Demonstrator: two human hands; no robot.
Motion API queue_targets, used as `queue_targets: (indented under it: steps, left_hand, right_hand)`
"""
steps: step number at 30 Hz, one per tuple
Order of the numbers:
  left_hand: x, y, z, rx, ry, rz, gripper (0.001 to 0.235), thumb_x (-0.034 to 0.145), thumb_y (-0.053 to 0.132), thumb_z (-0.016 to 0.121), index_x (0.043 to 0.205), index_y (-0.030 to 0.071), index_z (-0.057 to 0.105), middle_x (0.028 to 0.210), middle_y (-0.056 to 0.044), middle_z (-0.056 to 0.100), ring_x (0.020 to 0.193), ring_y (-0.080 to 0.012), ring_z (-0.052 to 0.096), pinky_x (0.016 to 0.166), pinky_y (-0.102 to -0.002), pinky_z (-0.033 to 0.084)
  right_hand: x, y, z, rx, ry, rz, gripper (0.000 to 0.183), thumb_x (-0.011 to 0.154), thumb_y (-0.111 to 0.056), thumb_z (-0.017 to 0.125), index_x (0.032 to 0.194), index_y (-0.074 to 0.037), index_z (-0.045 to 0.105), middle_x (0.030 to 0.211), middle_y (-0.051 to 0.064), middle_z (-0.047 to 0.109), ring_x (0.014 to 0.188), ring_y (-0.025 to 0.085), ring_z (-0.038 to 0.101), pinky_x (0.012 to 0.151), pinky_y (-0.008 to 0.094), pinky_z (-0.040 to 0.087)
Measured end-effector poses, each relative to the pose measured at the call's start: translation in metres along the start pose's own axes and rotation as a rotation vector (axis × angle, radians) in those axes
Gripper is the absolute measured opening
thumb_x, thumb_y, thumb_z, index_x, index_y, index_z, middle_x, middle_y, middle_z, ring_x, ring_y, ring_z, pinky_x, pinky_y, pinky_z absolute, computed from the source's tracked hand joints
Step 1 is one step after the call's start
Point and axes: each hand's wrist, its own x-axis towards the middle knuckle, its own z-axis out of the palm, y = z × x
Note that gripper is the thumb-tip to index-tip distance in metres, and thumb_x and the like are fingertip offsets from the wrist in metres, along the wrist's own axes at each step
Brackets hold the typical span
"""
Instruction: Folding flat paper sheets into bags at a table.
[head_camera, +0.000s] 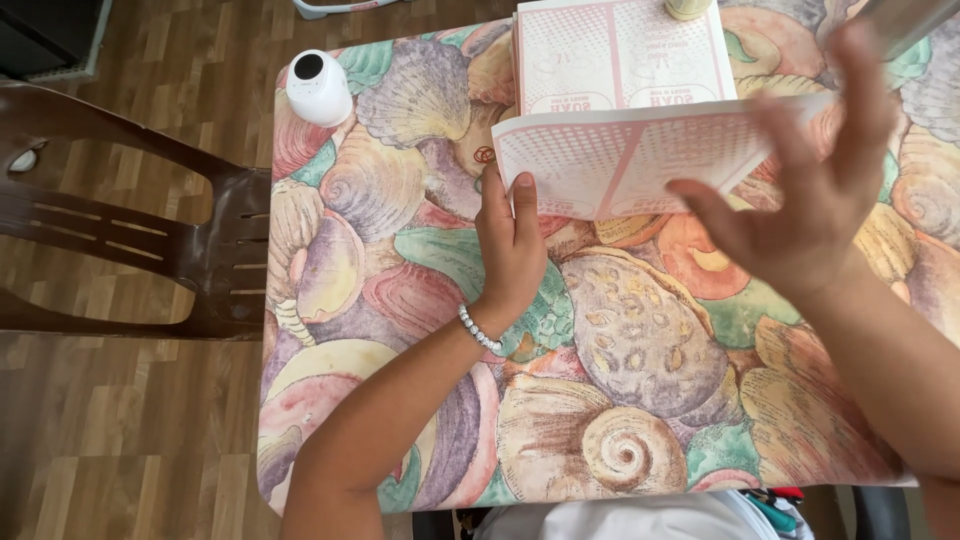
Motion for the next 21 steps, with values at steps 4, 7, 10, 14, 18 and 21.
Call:
queue_targets:
  steps: [4,7,10,14,18,21]
  left_hand:
    - [-0.001,0.002,0.0,-0.002,-0.003,-0.043,0.036,0.109,0.031,0.04,0.135,0.008,0.048,0.123,-0.012,0.067,0.112,-0.0256,0.067,0.093,-0.038,0.056]
    - [-0.001,-0.001,0.0,0.013,0.002,-0.005,0.036,0.11,0.033,0.04,0.133,0.007,0.05,0.12,-0.011,0.068,0.11,-0.0247,0.068,0.092,-0.037,0.056]
    - [-0.002,-0.001,-0.002,0.002,-0.014,-0.02,0.031,0.109,0.031,0.041,0.128,0.007,0.049,0.113,-0.011,0.067,0.1,-0.0227,0.067,0.083,-0.035,0.056]
    - [-0.009,0.009,-0.005,0.021,-0.024,-0.022,0.027,0.109,0.032,0.041,0.122,0.009,0.05,0.104,-0.007,0.067,0.09,-0.0187,0.065,0.071,-0.032,0.052]
    - [-0.038,0.047,-0.017,-0.063,-0.181,-0.101,0.026,0.107,0.037,0.044,0.099,0.013,0.047,0.073,0.005,0.042,0.06,-0.0057,0.035,0.052,-0.024,0.027]
    - [-0.068,0.056,-0.032,-0.152,-0.315,-0.251,0.027,0.105,0.038,0.05,0.096,0.012,0.048,0.081,0.004,0.046,0.07,-0.0061,0.041,0.061,-0.024,0.033]
  right_hand:
    - [0.048,-0.041,0.009,-0.32,-0.117,-0.251,0.049,0.116,-0.045,0.068,0.136,-0.001,0.069,0.133,0.024,0.073,0.116,0.039,0.072,0.104,0.048,0.052]
    - [0.063,-0.04,0.022,-0.414,-0.2,-0.24,0.025,0.121,-0.029,0.068,0.133,-0.007,0.067,0.127,0.011,0.068,0.108,0.029,0.069,0.091,0.039,0.052]
    - [0.05,-0.023,0.039,-0.416,-0.232,-0.204,0.015,0.118,-0.018,0.078,0.105,-0.017,0.071,0.091,-0.001,0.058,0.081,0.02,0.053,0.071,0.031,0.042]
    - [0.054,-0.03,0.026,-0.414,-0.27,-0.189,0.018,0.118,-0.018,0.079,0.102,-0.018,0.072,0.084,-0.003,0.056,0.07,0.014,0.052,0.058,0.027,0.039]
    - [0.063,-0.041,-0.01,-0.321,-0.404,-0.114,0.016,0.116,-0.012,0.077,0.101,-0.015,0.074,0.089,-0.002,0.062,0.065,0.017,0.058,0.051,0.031,0.043]
    - [0.065,-0.048,-0.024,-0.09,-0.624,0.033,0.011,0.109,-0.011,0.067,0.101,-0.01,0.074,0.093,0.003,0.071,0.071,0.024,0.066,0.057,0.039,0.051]
